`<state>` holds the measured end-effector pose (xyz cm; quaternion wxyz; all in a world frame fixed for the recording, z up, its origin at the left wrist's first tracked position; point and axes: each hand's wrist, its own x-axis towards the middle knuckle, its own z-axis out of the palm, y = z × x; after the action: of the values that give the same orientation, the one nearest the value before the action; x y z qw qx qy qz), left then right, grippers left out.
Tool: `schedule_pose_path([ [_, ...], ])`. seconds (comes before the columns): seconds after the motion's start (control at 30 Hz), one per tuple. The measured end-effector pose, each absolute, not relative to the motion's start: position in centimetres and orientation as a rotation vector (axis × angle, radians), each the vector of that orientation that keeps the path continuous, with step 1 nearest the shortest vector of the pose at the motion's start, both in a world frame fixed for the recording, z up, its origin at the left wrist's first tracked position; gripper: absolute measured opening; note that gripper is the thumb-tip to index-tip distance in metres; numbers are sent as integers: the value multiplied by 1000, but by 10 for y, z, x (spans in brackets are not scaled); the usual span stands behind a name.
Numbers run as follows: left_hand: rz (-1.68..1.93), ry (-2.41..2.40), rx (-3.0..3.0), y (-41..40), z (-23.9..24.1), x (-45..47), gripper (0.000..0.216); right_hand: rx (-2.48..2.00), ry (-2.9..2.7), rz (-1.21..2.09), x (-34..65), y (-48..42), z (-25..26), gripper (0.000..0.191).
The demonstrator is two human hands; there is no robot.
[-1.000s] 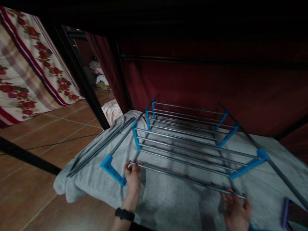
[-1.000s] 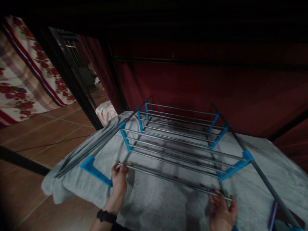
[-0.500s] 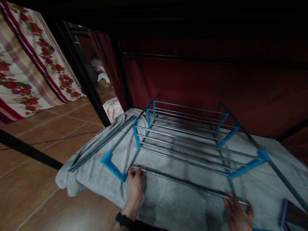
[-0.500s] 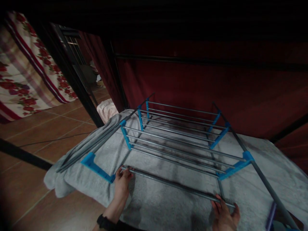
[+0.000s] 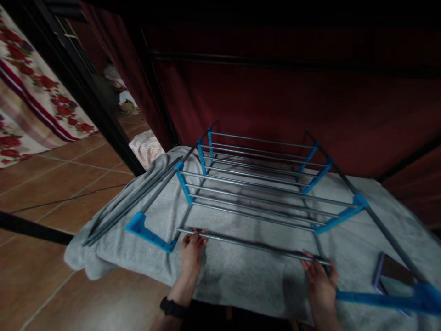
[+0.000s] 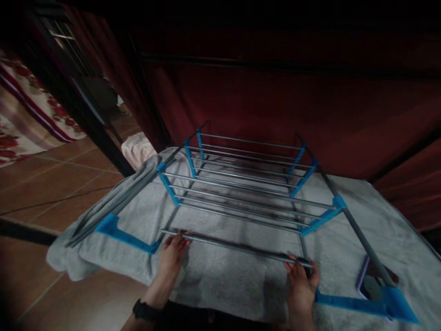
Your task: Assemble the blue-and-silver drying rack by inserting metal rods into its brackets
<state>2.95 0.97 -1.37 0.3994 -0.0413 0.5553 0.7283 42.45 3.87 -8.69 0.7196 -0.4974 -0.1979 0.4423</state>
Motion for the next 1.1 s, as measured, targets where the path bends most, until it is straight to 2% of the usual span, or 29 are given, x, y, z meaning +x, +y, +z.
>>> schedule_pose_path([
  [0.1,1776,1371,-114,11,-9,31,14,-1135,-406,961,415,39,-77,76],
  [0.3,1659,1351,-129,13,-10,34,20,-1165,-376,911,397,47,-64,63],
  [0.67,1667,1327,1,13,-25,29,15,-1109,-317,978,389,47,-60,72],
  [1.0,1640,1342,11,14,-27,29,17,-1068,-240,1013,390,47,-57,74],
  [1.1,1653,1368,-16,15,-25,29,21,-1079,-223,1006,389,47,-58,70],
])
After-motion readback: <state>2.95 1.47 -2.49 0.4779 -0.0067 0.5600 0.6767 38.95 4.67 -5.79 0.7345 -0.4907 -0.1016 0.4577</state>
